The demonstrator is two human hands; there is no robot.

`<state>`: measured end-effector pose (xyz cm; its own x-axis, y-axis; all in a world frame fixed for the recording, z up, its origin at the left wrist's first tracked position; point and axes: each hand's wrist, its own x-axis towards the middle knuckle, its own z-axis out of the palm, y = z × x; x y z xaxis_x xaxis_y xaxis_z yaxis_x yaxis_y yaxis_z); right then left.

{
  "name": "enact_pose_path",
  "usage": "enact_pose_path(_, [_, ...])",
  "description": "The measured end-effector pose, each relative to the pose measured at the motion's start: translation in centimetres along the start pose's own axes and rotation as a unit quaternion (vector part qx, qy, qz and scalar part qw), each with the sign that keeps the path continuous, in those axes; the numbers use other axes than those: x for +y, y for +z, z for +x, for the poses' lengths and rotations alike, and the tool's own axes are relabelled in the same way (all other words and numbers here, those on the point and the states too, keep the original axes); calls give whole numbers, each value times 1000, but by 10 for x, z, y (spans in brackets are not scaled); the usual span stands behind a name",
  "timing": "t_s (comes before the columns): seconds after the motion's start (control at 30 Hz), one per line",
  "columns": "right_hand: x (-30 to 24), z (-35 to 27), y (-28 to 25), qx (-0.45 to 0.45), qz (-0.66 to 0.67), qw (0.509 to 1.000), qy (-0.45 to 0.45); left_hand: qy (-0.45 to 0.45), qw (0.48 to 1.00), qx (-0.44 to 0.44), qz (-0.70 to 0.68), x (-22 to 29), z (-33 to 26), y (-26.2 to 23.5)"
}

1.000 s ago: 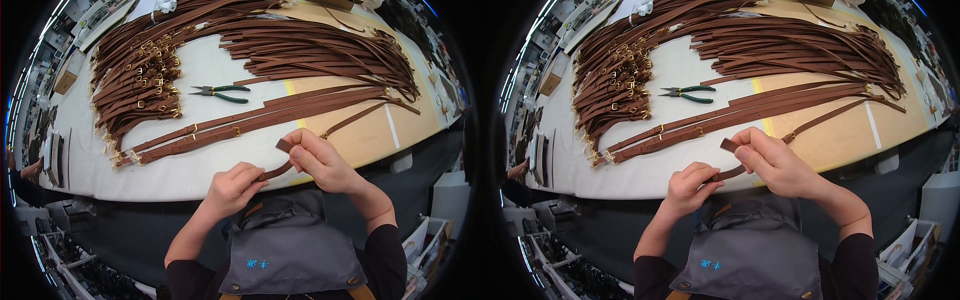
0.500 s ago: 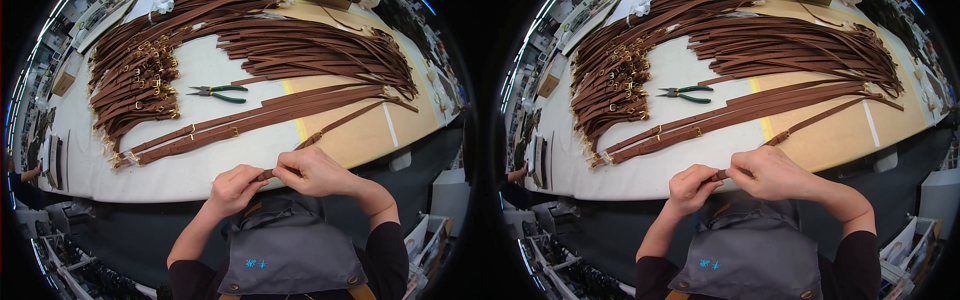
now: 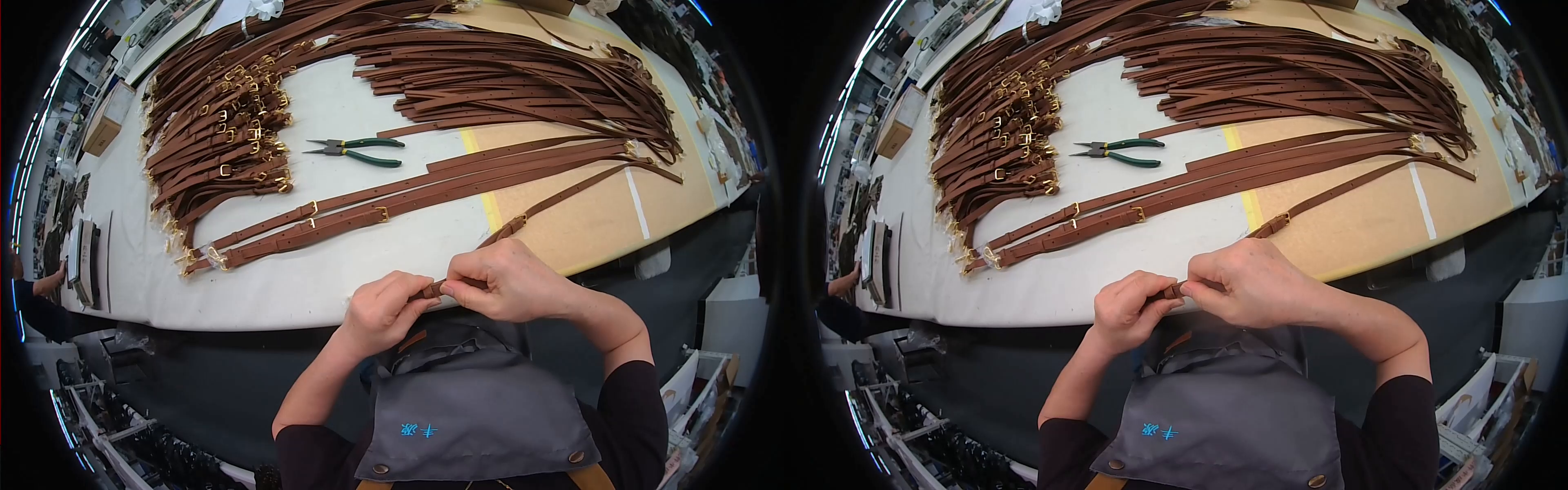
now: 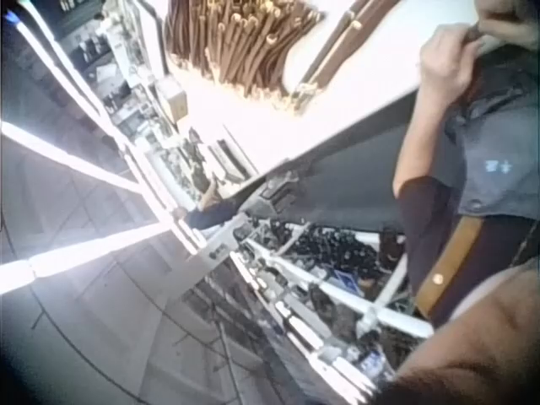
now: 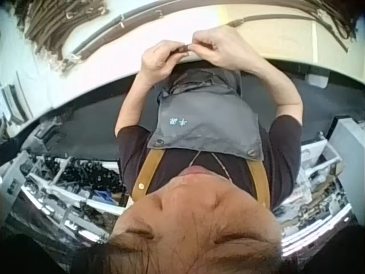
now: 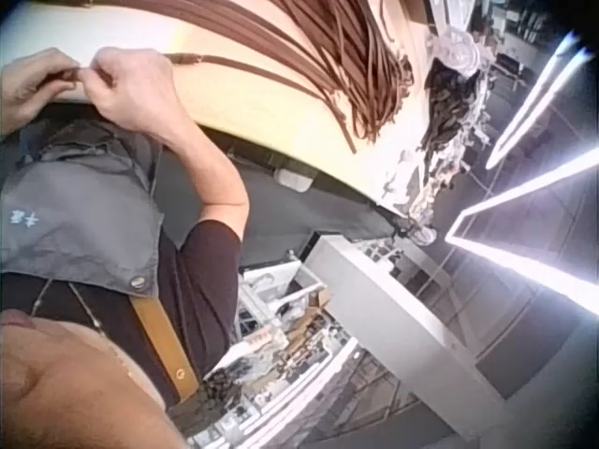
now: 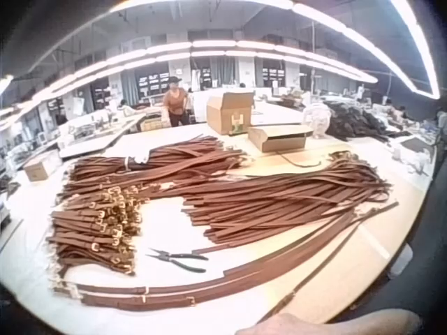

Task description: Inspecting and trimming leather bag straps using pliers to check and adjust buckles and length.

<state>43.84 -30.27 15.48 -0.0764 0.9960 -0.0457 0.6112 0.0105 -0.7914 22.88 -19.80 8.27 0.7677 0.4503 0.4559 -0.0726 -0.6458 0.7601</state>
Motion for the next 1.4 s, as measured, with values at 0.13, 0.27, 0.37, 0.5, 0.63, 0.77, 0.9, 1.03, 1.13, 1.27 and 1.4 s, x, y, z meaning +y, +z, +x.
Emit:
enact_pose_path(0.13, [-2,0,-1,-22,-18,999,13,-5,1000,-1,6,1,-1,0])
enact_pose_path(0.27, [0,2,3,39,30,999,-8,-57,998,-11,-9,2,-1,-3])
enact_pose_path(0.37, [8,2,4,44,21,995,-83,-85,995,-21,-48,5,1,-7])
enact_pose_path(0.5, [17,4,7,73,-54,974,-206,-105,991,-36,-68,6,0,-8])
enact_pose_path(0.63, [20,7,8,80,-92,961,-247,-112,990,-41,-73,5,-2,-8])
enact_pose_path(0.77, [21,8,9,87,-99,952,-275,-115,990,-46,-69,6,-1,-9])
enact_pose_path(0.9, [23,9,8,82,-95,947,-296,-112,990,-49,-74,7,0,-9])
enact_pose_path(1.03, [20,10,7,65,-80,955,-279,-114,989,-55,-73,7,0,-10])
enact_pose_path(1.13, [20,10,8,60,-54,959,-270,-112,990,-60,-65,7,-1,-10])
enact_pose_path(1.27, [18,11,7,51,-39,959,-277,-103,991,-50,-70,9,0,-9])
enact_pose_path(1.4, [21,11,9,57,-46,952,-297,-92,993,-53,-59,10,0,-9])
